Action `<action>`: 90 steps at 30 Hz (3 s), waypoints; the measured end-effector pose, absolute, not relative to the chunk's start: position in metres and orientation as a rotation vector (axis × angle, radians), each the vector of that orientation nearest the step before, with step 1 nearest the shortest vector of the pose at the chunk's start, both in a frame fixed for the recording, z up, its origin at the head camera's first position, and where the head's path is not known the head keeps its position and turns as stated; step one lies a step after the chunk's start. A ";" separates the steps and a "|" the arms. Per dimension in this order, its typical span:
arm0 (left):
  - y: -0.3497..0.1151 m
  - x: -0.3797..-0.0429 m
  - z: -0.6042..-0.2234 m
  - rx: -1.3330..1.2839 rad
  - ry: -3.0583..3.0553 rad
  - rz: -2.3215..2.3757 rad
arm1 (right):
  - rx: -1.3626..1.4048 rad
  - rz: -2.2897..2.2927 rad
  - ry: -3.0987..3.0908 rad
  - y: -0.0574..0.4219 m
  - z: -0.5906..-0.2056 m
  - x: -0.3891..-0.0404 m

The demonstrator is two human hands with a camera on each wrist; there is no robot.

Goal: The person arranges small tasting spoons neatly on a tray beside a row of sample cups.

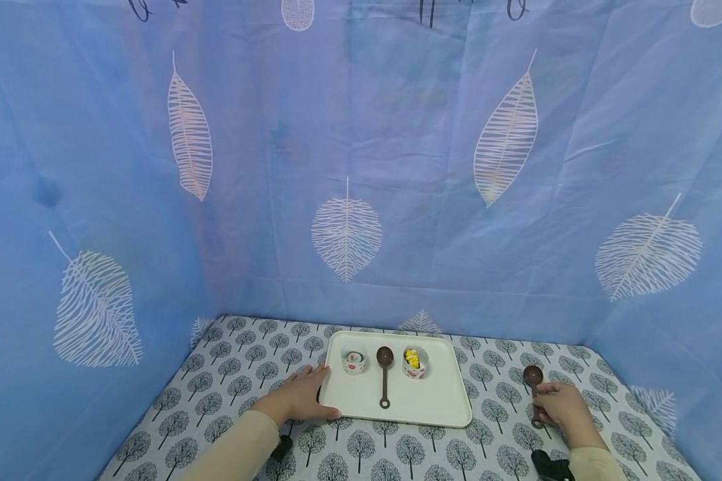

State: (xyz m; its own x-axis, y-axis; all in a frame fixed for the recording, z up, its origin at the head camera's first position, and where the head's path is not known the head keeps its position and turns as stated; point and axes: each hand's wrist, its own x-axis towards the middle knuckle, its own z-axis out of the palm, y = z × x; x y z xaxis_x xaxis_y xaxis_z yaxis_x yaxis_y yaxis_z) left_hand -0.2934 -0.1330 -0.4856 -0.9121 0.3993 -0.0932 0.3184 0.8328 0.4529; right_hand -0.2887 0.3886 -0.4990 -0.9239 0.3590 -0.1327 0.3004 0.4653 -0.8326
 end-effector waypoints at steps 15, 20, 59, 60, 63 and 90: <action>-0.135 -0.296 -0.490 0.555 2.816 0.656 | -0.602 1.434 -2.653 0.385 -0.492 -0.285; -0.134 -0.296 -0.489 0.536 2.805 0.661 | -0.582 1.440 -2.661 0.386 -0.493 -0.285; -0.132 -0.294 -0.486 0.550 2.830 0.646 | -0.430 1.422 -2.720 0.379 -0.467 -0.270; -0.132 -0.294 -0.486 0.551 2.830 0.648 | -0.426 1.420 -2.720 0.378 -0.466 -0.269; -0.133 -0.295 -0.487 0.554 2.834 0.648 | -0.417 1.415 -2.723 0.375 -0.463 -0.267; -0.132 -0.294 -0.487 0.558 2.832 0.651 | -0.304 1.585 -2.648 0.347 -0.449 -0.254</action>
